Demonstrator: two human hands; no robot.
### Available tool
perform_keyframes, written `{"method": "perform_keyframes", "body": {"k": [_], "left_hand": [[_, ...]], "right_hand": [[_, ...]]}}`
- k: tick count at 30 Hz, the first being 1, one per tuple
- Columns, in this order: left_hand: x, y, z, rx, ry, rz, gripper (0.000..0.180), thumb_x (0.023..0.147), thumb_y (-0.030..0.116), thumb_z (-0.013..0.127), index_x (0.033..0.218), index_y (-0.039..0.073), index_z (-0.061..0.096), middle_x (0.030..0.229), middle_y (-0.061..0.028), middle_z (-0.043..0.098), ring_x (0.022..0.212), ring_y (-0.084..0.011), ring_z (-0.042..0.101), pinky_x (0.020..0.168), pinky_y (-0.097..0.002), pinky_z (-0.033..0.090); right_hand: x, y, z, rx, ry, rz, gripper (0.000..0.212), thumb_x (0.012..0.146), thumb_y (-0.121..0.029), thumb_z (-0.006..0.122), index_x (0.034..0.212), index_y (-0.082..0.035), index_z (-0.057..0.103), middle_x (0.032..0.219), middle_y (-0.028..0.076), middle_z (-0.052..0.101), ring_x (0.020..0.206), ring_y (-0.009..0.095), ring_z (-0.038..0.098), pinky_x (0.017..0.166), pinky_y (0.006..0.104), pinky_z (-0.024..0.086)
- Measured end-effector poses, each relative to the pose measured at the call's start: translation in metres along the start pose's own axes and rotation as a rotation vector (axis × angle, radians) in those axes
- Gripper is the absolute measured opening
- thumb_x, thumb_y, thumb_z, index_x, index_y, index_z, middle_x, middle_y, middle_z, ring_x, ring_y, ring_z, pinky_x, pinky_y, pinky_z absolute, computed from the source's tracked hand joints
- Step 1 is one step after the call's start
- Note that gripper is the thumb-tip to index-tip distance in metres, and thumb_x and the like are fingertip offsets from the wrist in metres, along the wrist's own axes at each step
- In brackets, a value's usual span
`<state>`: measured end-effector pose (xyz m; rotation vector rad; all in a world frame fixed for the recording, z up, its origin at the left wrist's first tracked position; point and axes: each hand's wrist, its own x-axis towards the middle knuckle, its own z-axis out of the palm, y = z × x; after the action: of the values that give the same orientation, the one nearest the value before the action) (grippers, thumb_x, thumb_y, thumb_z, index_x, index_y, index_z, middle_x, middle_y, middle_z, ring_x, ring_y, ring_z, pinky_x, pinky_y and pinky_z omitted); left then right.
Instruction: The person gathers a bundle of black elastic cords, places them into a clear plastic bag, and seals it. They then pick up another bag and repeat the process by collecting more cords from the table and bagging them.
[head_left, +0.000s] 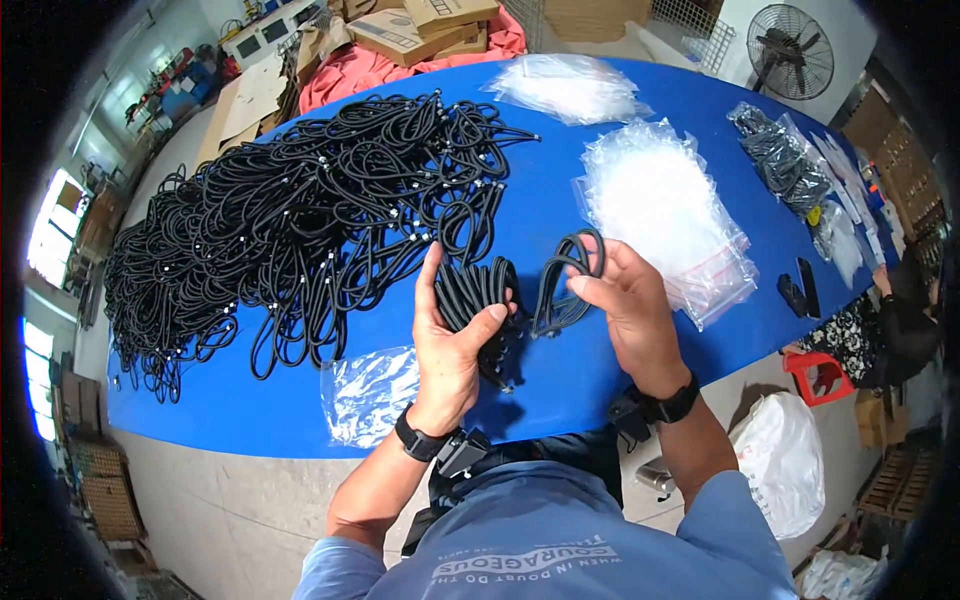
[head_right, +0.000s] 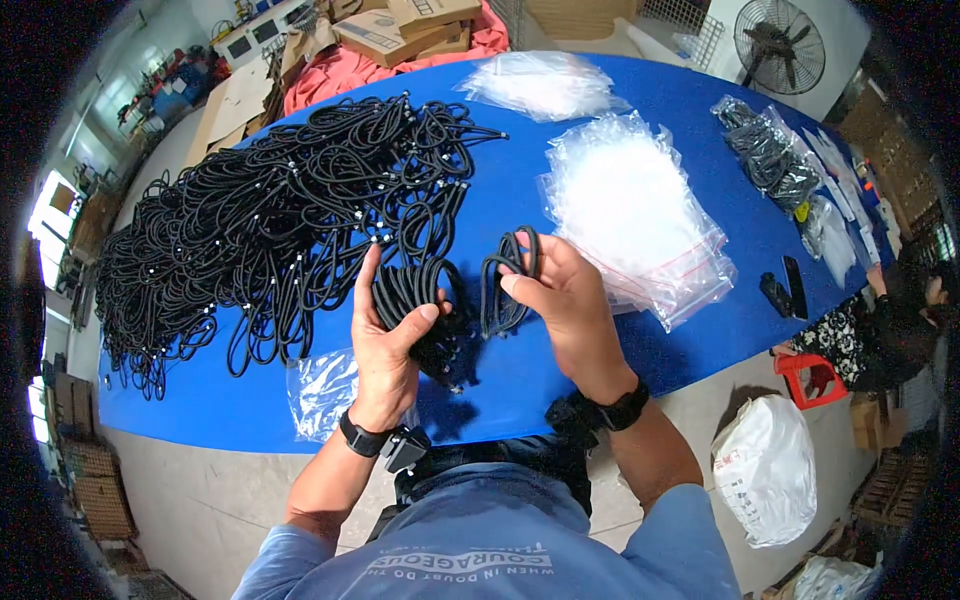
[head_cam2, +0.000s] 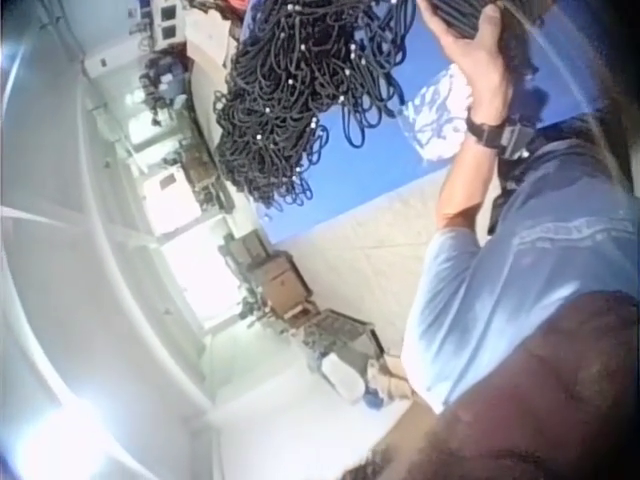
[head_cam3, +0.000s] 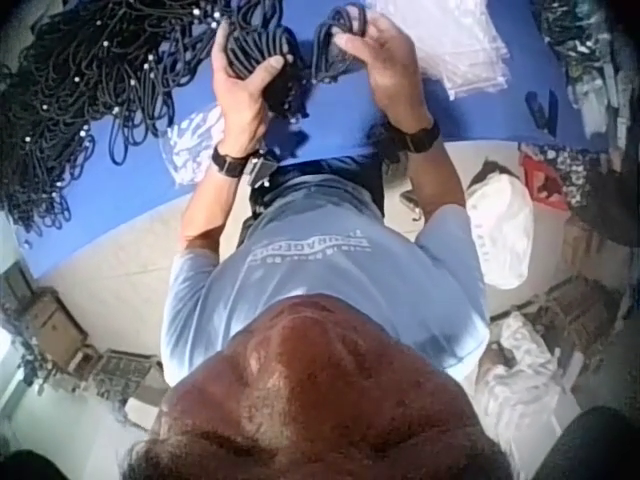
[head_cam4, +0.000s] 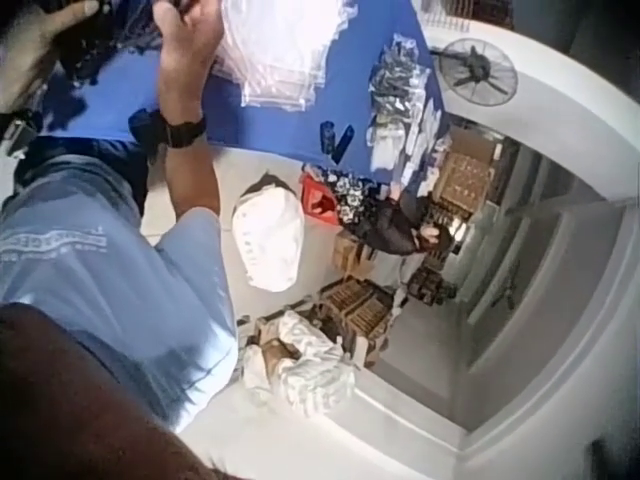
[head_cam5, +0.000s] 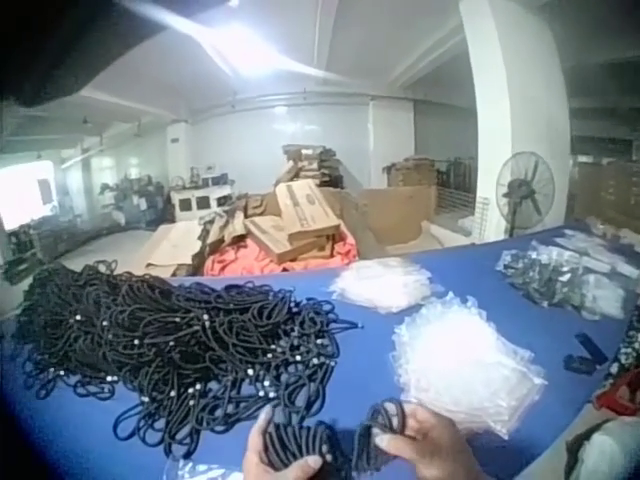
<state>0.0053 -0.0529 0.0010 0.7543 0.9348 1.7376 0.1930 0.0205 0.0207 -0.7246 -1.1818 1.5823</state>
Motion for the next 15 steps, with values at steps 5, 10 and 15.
{"method": "perform_keyframes", "body": {"k": [5, 10, 15], "left_hand": [[-0.003, -0.002, 0.002, -0.01, 0.006, 0.023, 0.095, 0.086, -0.012, 0.071, 0.161, 0.012, 0.018, 0.118, -0.0149, 0.066, 0.099, -0.0202, 0.069, 0.09, -0.0333, 0.059], [-0.005, -0.008, 0.002, -0.015, 0.012, 0.02, 0.094, 0.085, -0.011, 0.071, 0.161, 0.012, 0.019, 0.116, -0.0145, 0.067, 0.098, -0.0202, 0.07, 0.089, -0.0331, 0.059], [-0.009, -0.009, 0.006, 0.019, 0.068, 0.06, 0.095, 0.085, -0.011, 0.071, 0.161, 0.011, 0.019, 0.117, -0.0127, 0.065, 0.101, -0.0196, 0.068, 0.09, -0.0324, 0.058]], "right_hand": [[0.007, 0.007, -0.002, -0.279, 0.048, -0.001, 0.038, 0.091, 0.001, 0.069, 0.127, 0.004, 0.057, 0.11, 0.005, 0.067, 0.101, 0.009, 0.063, 0.093, 0.0255, 0.05], [0.012, 0.016, -0.015, -0.434, 0.045, 0.05, 0.039, 0.09, 0.002, 0.069, 0.127, 0.004, 0.056, 0.111, 0.005, 0.067, 0.101, 0.009, 0.063, 0.092, 0.0254, 0.051], [-0.001, 0.008, 0.007, -0.282, -0.011, 0.027, 0.045, 0.09, 0.004, 0.068, 0.131, 0.004, 0.051, 0.11, 0.006, 0.067, 0.1, 0.009, 0.063, 0.087, 0.0242, 0.051]]}}
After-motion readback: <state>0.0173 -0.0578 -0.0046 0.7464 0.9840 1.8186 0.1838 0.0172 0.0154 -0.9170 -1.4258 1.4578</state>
